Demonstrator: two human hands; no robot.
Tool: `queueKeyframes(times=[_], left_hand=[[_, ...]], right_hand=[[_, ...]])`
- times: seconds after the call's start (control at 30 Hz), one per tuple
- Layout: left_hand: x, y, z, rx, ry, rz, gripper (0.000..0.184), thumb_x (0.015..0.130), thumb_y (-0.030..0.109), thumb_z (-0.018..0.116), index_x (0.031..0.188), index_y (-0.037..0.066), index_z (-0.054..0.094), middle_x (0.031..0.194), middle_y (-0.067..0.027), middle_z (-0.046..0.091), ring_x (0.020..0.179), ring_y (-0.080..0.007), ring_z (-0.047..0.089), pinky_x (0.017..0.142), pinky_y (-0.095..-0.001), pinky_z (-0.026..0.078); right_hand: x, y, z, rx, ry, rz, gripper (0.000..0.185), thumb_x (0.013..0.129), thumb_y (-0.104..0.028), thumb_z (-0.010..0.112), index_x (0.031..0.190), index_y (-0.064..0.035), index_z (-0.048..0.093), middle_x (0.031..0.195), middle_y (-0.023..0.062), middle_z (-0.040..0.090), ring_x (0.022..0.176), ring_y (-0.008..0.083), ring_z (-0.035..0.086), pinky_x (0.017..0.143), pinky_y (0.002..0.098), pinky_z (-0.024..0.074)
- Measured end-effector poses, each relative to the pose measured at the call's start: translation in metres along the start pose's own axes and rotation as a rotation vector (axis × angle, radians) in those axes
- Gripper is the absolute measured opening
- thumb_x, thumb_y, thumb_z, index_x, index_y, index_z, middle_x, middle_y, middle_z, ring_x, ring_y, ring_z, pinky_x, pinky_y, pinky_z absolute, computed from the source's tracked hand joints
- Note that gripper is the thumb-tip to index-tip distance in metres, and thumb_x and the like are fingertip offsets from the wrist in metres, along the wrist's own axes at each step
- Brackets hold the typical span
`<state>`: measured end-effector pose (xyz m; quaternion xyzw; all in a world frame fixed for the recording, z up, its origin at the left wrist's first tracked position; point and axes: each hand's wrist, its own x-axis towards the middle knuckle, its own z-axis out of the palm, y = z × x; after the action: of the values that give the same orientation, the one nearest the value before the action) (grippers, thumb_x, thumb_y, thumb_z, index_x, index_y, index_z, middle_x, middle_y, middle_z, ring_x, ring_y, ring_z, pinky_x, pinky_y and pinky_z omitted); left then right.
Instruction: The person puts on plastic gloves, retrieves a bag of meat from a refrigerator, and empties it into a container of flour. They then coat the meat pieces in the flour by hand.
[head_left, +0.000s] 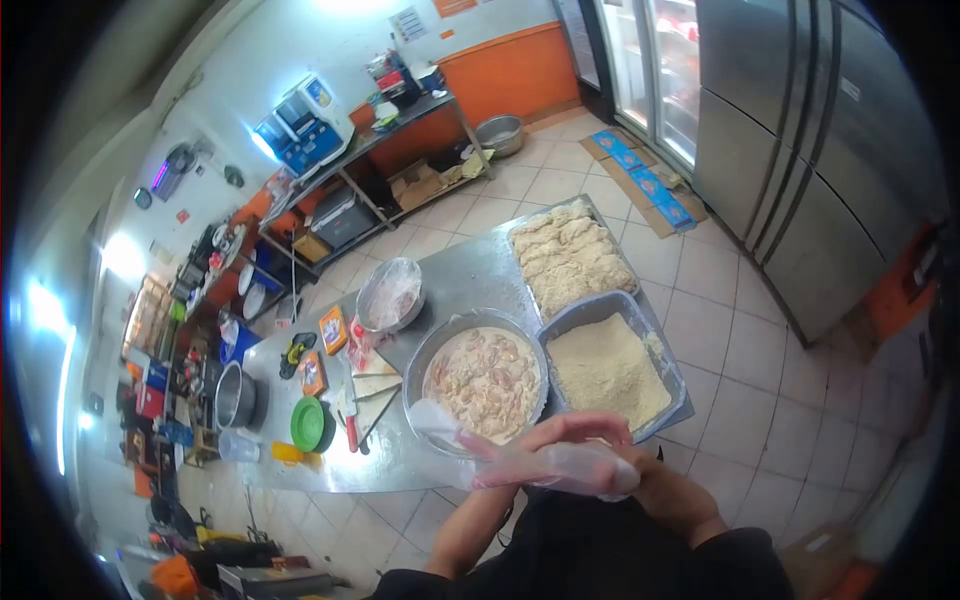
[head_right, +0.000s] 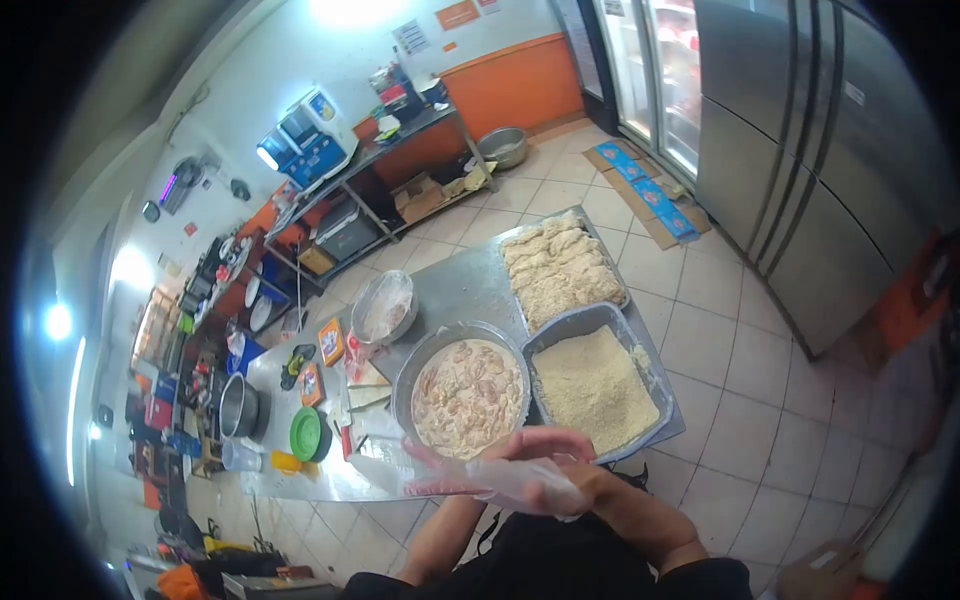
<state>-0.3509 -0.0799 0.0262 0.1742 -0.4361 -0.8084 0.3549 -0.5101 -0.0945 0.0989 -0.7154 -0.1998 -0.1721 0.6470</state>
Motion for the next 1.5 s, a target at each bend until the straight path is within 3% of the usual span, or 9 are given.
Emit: queueKeyframes(times=[0.2,0.37,0.5,0.77,0.83,0.9,1.07,1.2,1.5], left_hand=[[-0.009,0.017,-0.009,0.219,-0.286,0.244,0.018,0.094,0.020,0.069,0.097,0.003,0.064,0.104,-0.0115,0.064,0.102,-0.0202,0.059,0.092,-0.0342,0.045],[-0.027,0.032,0.018,0.460,-0.025,-0.006,0.024,0.097,0.027,0.066,0.092,0.004,0.060,0.089,-0.0020,0.057,0.085,-0.0126,0.053,0.077,-0.0287,0.043],[-0.029,0.007,0.007,0.021,-0.013,-0.118,0.023,0.098,0.025,0.064,0.097,0.004,0.057,0.092,0.0000,0.057,0.086,-0.0113,0.054,0.079,-0.0271,0.044],[-0.013,-0.001,0.020,0.888,0.960,0.955,0.059,0.080,0.008,0.077,0.132,0.005,0.050,0.127,-0.0155,0.055,0.118,-0.0249,0.054,0.100,-0.0397,0.044],[-0.011,0.031,0.039,1.274,1.030,1.086,0.064,0.077,0.004,0.078,0.134,0.005,0.050,0.129,-0.0179,0.054,0.121,-0.0282,0.054,0.100,-0.0411,0.044],[-0.009,0.052,0.053,1.456,0.932,0.861,0.068,0.072,0.006,0.083,0.133,0.001,0.053,0.129,-0.0207,0.055,0.120,-0.0324,0.056,0.098,-0.0419,0.047],[0.008,0.057,0.046,1.278,1.043,0.901,0.031,0.078,0.002,0.080,0.108,0.002,0.072,0.095,-0.0122,0.072,0.085,-0.0244,0.069,0.076,-0.0316,0.054],[0.010,0.050,0.030,1.233,1.001,0.844,0.024,0.080,0.000,0.077,0.103,0.001,0.072,0.092,-0.0121,0.071,0.085,-0.0242,0.068,0.075,-0.0322,0.053],[0.027,0.045,0.030,1.142,0.972,0.856,0.016,0.083,-0.006,0.069,0.098,-0.001,0.068,0.092,-0.0119,0.070,0.084,-0.0216,0.068,0.077,-0.0324,0.053]], right_hand=[[0.004,0.044,0.041,0.350,0.001,0.099,0.076,0.102,-0.063,0.024,0.142,-0.0038,0.050,0.151,0.0193,0.044,0.141,0.0347,0.038,0.118,0.0463,0.0182],[0.045,0.021,0.029,0.186,-0.163,-0.302,0.085,0.098,-0.069,0.027,0.153,-0.0049,0.031,0.161,0.0164,0.025,0.151,0.0298,0.018,0.122,0.0480,0.0048],[0.048,0.025,0.009,0.218,0.147,-0.228,0.088,0.095,-0.073,0.028,0.155,-0.0093,0.018,0.163,0.0118,0.011,0.151,0.0292,0.006,0.120,0.0515,-0.0008],[0.073,0.031,-0.062,0.140,0.941,-0.331,0.103,0.089,-0.081,0.031,0.160,-0.0181,-0.008,0.167,0.0026,-0.017,0.152,0.0280,-0.016,0.115,0.0584,-0.0121],[0.083,0.037,-0.068,0.047,1.027,-0.270,0.100,0.090,-0.080,0.031,0.160,-0.0187,-0.005,0.167,0.0039,-0.012,0.153,0.0278,-0.013,0.116,0.0577,-0.0119],[0.089,0.034,-0.067,-0.041,1.114,-0.185,0.097,0.091,-0.078,0.032,0.161,-0.0192,-0.002,0.168,0.0051,-0.007,0.154,0.0275,-0.010,0.116,0.0570,-0.0117],[0.081,0.059,-0.100,0.094,1.217,-0.323,0.091,0.098,-0.064,0.040,0.159,-0.0044,0.006,0.167,0.0107,0.009,0.154,0.0250,0.003,0.121,0.0447,-0.0046],[0.076,0.056,-0.108,-0.261,1.295,-0.357,0.086,0.099,-0.062,0.037,0.160,-0.0098,0.006,0.167,0.0117,0.011,0.154,0.0269,-0.003,0.118,0.0531,-0.0094],[0.059,0.057,-0.098,-0.084,1.440,-0.277,0.078,0.102,-0.050,0.042,0.158,-0.0043,0.015,0.165,0.0119,0.018,0.153,0.0271,0.004,0.121,0.0471,-0.0004]])
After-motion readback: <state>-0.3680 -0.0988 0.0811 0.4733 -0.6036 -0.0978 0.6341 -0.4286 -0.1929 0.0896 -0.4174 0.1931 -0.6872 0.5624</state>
